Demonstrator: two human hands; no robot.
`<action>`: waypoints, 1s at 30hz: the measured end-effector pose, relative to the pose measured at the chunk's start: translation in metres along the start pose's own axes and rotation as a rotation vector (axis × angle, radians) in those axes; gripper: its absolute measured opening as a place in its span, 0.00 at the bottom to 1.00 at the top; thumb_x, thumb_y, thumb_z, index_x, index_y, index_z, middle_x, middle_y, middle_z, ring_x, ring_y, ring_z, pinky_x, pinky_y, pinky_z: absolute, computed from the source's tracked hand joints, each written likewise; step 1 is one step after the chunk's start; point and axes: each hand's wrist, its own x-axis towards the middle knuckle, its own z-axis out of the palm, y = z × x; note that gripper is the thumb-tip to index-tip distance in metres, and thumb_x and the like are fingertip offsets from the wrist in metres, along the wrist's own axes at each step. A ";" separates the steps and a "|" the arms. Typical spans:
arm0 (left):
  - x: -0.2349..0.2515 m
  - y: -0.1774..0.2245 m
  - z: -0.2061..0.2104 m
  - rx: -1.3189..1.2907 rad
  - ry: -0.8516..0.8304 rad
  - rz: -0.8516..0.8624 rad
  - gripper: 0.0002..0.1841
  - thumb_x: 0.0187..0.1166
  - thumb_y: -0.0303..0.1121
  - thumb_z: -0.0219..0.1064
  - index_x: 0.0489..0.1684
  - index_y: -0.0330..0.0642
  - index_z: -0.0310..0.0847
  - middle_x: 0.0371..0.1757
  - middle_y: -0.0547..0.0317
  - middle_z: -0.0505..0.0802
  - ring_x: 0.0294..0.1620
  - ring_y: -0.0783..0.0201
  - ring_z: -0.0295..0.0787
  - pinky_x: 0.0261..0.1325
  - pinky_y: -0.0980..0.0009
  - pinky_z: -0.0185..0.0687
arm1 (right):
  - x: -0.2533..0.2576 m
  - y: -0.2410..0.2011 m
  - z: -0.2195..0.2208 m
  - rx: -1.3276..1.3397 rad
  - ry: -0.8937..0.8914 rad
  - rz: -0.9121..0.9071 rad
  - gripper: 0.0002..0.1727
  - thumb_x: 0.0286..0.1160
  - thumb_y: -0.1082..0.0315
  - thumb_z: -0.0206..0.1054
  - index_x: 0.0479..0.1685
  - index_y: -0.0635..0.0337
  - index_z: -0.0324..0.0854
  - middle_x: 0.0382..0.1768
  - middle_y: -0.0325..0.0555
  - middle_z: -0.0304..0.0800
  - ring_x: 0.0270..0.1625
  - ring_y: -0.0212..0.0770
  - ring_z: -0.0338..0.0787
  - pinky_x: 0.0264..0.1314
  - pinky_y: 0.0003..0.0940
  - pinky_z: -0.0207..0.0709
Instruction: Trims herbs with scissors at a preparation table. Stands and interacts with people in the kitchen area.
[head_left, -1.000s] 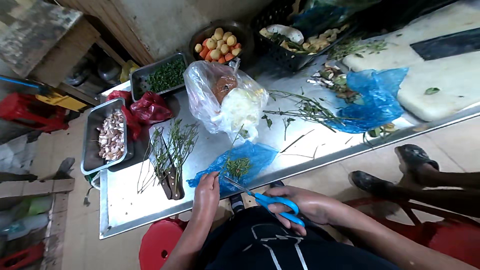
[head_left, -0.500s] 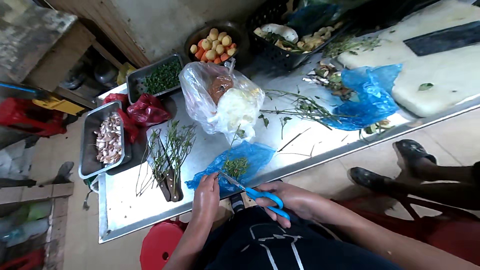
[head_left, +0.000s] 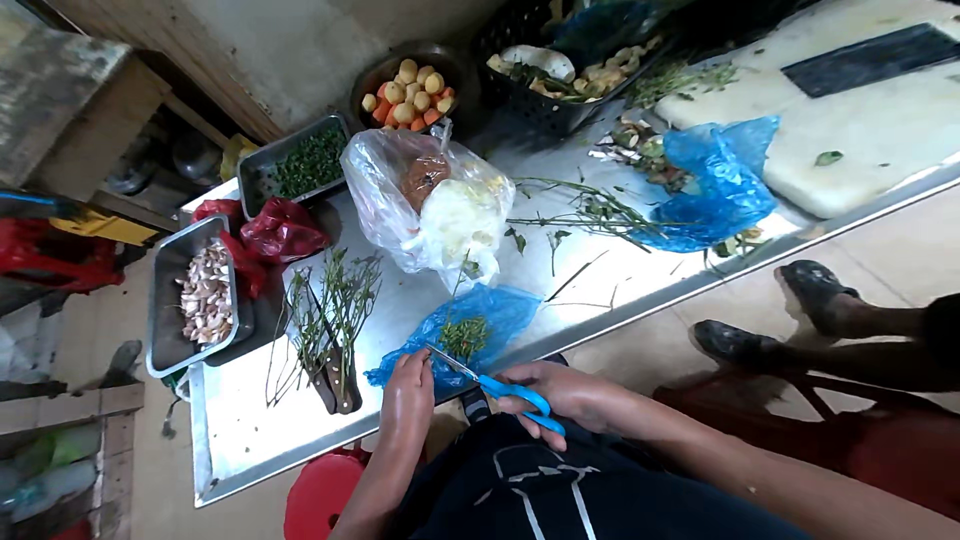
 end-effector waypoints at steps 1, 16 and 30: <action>0.000 0.000 0.000 -0.003 0.005 0.003 0.15 0.88 0.30 0.57 0.61 0.38 0.89 0.52 0.46 0.93 0.52 0.54 0.92 0.60 0.60 0.86 | 0.000 0.000 0.000 -0.017 0.002 -0.001 0.16 0.85 0.59 0.66 0.62 0.57 0.76 0.19 0.34 0.78 0.16 0.30 0.80 0.20 0.23 0.78; -0.027 -0.025 -0.016 -0.125 0.144 0.083 0.15 0.84 0.30 0.58 0.55 0.35 0.91 0.43 0.47 0.93 0.41 0.58 0.90 0.50 0.63 0.87 | -0.034 0.025 -0.027 0.113 0.122 -0.161 0.20 0.80 0.60 0.67 0.66 0.56 0.75 0.22 0.33 0.83 0.17 0.30 0.84 0.21 0.24 0.82; -0.067 -0.044 -0.021 -0.148 0.186 0.085 0.15 0.82 0.29 0.58 0.53 0.35 0.91 0.39 0.49 0.91 0.30 0.66 0.87 0.35 0.73 0.85 | -0.029 0.022 -0.023 0.152 0.087 -0.147 0.19 0.80 0.59 0.67 0.66 0.56 0.76 0.21 0.34 0.83 0.17 0.31 0.84 0.21 0.24 0.82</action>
